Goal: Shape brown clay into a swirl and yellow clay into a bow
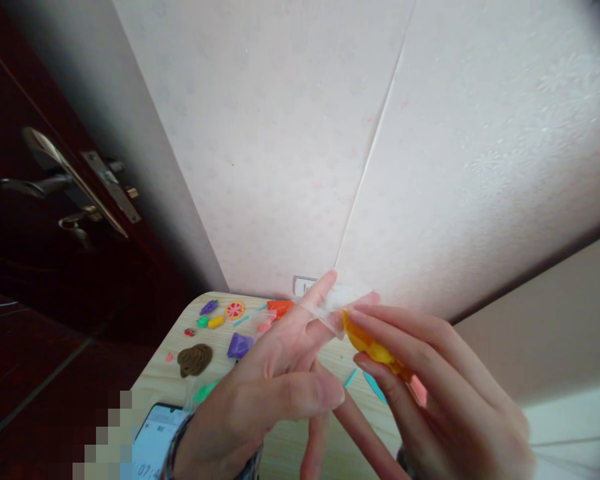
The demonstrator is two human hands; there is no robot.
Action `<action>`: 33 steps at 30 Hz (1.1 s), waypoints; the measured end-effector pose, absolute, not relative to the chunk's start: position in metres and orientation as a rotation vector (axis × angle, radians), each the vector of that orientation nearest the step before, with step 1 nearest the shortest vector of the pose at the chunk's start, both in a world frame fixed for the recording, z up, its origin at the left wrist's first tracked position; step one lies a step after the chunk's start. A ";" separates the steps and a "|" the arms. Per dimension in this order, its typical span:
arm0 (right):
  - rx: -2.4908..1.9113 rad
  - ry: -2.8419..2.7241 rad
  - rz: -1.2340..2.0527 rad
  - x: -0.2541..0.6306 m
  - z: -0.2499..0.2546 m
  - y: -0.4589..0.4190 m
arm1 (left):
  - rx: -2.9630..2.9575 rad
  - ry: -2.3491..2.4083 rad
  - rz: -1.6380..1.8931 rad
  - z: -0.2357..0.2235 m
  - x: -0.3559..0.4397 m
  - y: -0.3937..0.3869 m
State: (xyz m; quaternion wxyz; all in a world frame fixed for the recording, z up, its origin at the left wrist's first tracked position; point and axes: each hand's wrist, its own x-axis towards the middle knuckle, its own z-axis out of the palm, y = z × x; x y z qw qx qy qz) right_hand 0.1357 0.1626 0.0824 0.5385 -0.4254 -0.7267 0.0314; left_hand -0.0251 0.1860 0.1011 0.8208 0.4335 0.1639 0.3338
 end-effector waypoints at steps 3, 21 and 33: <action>-1.000 -1.760 0.053 0.138 0.082 0.161 | 0.969 0.361 0.682 0.102 -0.024 0.186; -1.120 -1.403 -0.061 0.145 0.084 0.163 | 0.953 0.326 0.684 0.102 -0.029 0.186; -1.025 -1.364 0.170 0.148 0.081 0.169 | 0.711 0.430 1.019 0.094 -0.019 0.201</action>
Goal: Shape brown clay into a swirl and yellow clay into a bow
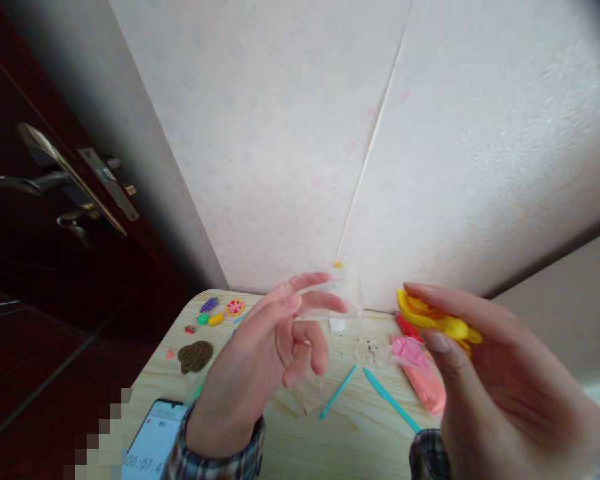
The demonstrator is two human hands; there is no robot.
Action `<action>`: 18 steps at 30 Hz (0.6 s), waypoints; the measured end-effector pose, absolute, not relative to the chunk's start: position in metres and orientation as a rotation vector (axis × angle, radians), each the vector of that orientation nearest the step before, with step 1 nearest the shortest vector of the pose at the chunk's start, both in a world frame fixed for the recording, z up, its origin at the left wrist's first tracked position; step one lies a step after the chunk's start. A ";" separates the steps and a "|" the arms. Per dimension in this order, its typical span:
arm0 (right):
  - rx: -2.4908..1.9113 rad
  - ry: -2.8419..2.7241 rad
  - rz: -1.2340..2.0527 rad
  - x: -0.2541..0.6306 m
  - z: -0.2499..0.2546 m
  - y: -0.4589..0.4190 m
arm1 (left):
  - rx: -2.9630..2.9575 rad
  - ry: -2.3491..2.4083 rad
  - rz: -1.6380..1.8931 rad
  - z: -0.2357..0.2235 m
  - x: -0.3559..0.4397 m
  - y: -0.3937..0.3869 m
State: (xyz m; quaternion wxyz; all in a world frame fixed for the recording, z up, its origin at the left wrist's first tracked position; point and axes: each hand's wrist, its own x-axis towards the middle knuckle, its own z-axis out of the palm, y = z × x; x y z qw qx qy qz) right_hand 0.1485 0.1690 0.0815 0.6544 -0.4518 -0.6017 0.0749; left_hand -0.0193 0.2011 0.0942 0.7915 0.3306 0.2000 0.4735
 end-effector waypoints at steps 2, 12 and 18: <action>-1.033 -1.423 0.218 0.145 0.080 0.170 | 0.635 0.411 1.041 0.089 -0.016 0.205; -0.951 -1.405 0.181 0.139 0.080 0.169 | 0.622 0.491 1.040 0.084 -0.010 0.208; -0.875 -1.598 0.027 0.138 0.081 0.170 | 0.719 0.597 1.058 0.084 -0.010 0.204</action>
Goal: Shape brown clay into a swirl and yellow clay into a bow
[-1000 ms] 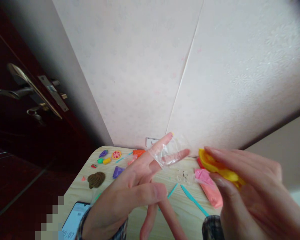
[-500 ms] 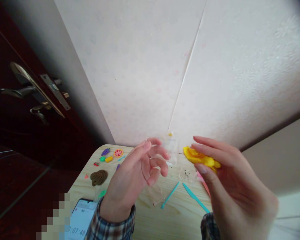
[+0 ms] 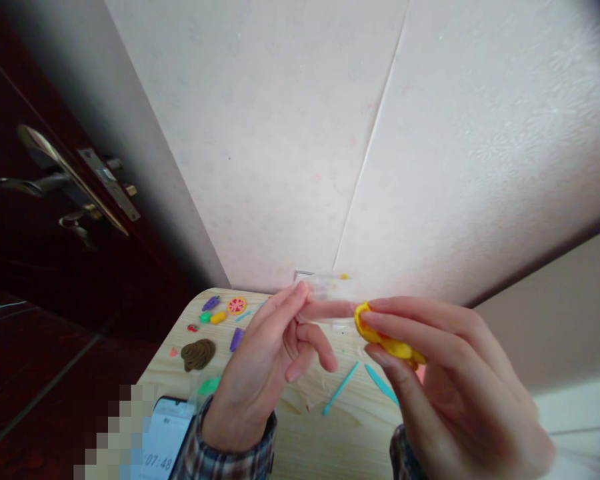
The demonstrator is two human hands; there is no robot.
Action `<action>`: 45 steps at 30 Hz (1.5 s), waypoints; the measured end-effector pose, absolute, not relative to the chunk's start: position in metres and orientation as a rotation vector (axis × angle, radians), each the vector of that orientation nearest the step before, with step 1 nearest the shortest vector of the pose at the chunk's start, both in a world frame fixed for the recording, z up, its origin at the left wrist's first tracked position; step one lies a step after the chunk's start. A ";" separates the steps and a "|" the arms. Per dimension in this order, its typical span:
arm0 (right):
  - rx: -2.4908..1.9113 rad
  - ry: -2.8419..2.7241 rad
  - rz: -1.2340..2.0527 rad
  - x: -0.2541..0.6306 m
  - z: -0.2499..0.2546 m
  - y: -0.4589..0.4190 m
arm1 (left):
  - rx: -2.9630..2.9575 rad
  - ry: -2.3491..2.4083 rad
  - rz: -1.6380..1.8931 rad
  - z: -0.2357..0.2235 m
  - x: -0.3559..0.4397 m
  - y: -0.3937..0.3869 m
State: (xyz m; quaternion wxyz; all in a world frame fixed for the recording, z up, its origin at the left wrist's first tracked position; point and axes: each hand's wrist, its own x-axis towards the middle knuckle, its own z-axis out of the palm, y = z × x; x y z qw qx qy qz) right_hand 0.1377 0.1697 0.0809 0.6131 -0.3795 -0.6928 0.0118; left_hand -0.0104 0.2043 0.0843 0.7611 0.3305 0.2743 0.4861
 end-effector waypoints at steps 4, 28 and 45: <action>-0.933 -1.500 -0.075 0.139 0.080 0.170 | 0.691 0.581 1.032 0.087 -0.012 0.203; -0.859 -1.421 0.465 0.149 0.075 0.166 | 1.361 0.820 1.006 0.095 -0.006 0.193; -0.878 -1.287 0.188 0.145 0.078 0.172 | 1.299 1.006 1.144 0.095 -0.002 0.193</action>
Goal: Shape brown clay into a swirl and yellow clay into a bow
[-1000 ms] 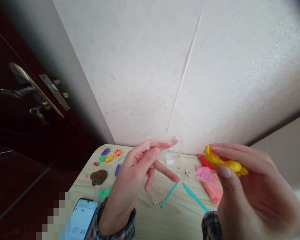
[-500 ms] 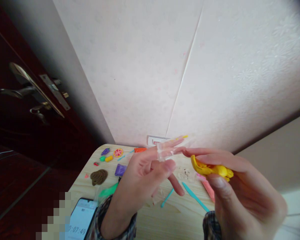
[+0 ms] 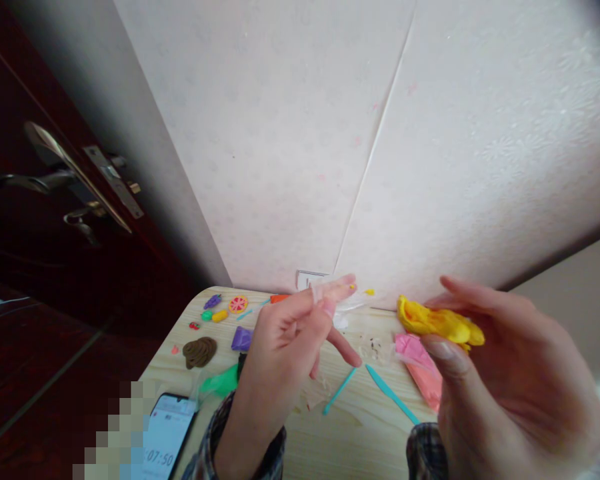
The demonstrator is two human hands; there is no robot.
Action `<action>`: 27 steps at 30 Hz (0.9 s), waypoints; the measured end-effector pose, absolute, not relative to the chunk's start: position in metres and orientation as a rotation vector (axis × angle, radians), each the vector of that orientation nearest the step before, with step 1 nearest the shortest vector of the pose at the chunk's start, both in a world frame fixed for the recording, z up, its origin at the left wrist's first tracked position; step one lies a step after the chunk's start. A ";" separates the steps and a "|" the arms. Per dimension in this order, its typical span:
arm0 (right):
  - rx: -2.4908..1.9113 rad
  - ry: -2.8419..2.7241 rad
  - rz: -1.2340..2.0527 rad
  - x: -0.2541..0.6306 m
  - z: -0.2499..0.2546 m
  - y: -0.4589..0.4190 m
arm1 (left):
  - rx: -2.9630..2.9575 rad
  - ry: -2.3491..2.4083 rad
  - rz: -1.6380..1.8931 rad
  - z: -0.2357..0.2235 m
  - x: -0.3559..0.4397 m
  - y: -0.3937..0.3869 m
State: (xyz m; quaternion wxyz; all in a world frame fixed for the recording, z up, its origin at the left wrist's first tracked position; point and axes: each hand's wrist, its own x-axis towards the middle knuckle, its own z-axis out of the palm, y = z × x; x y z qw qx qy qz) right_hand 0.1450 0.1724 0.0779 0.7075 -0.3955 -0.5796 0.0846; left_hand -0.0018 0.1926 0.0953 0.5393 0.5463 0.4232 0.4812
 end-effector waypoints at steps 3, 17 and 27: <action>-0.913 -1.287 0.171 0.142 0.076 0.175 | 1.344 1.001 1.120 0.098 0.000 0.190; -1.035 -1.463 0.072 0.148 0.075 0.175 | 1.089 0.571 0.831 0.092 -0.004 0.191; -0.918 -1.299 0.082 0.146 0.080 0.172 | 0.976 0.658 0.948 0.091 -0.002 0.193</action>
